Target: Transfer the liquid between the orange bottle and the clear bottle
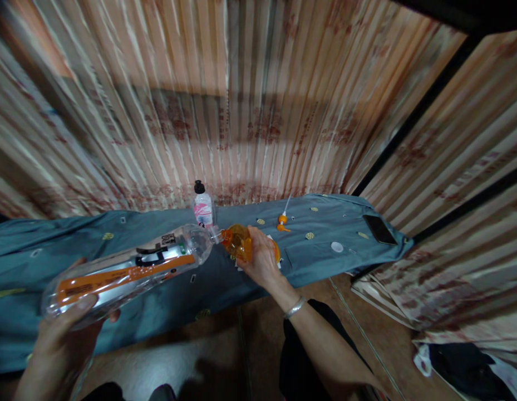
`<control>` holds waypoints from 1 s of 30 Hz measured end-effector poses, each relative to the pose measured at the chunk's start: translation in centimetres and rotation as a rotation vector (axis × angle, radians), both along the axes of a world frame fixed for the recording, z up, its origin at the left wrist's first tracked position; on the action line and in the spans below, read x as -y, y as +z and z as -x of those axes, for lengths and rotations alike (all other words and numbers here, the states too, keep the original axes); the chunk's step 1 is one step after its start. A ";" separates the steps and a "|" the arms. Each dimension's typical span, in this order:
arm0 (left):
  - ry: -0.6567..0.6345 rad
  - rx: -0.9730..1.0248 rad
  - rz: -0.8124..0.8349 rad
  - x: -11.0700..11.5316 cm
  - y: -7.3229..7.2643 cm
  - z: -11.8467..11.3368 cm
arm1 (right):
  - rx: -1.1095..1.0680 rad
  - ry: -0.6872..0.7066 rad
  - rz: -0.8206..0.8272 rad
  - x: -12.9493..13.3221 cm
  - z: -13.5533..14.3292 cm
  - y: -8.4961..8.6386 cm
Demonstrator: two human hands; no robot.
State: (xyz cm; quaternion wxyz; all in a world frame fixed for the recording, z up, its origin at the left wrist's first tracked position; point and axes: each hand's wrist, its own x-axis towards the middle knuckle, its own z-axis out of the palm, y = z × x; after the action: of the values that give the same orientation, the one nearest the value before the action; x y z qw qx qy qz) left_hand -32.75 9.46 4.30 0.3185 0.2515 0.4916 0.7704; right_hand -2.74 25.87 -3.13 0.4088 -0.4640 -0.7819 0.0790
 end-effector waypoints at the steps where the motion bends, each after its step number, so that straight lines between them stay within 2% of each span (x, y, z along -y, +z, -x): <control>1: -0.001 0.000 -0.002 0.0 0.0 0.0 | -0.003 0.003 -0.001 0.0 0.0 0.0; 30: 0.012 -0.029 0.015 -0.2 -0.4 0.4 | 0.009 -0.005 -0.059 -0.2 0.1 -0.4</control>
State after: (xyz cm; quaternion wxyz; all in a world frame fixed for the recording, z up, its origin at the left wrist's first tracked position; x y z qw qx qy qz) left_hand -33.14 9.64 3.90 0.3085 0.2572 0.5036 0.7649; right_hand -2.79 26.10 -3.49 0.4189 -0.4540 -0.7846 0.0530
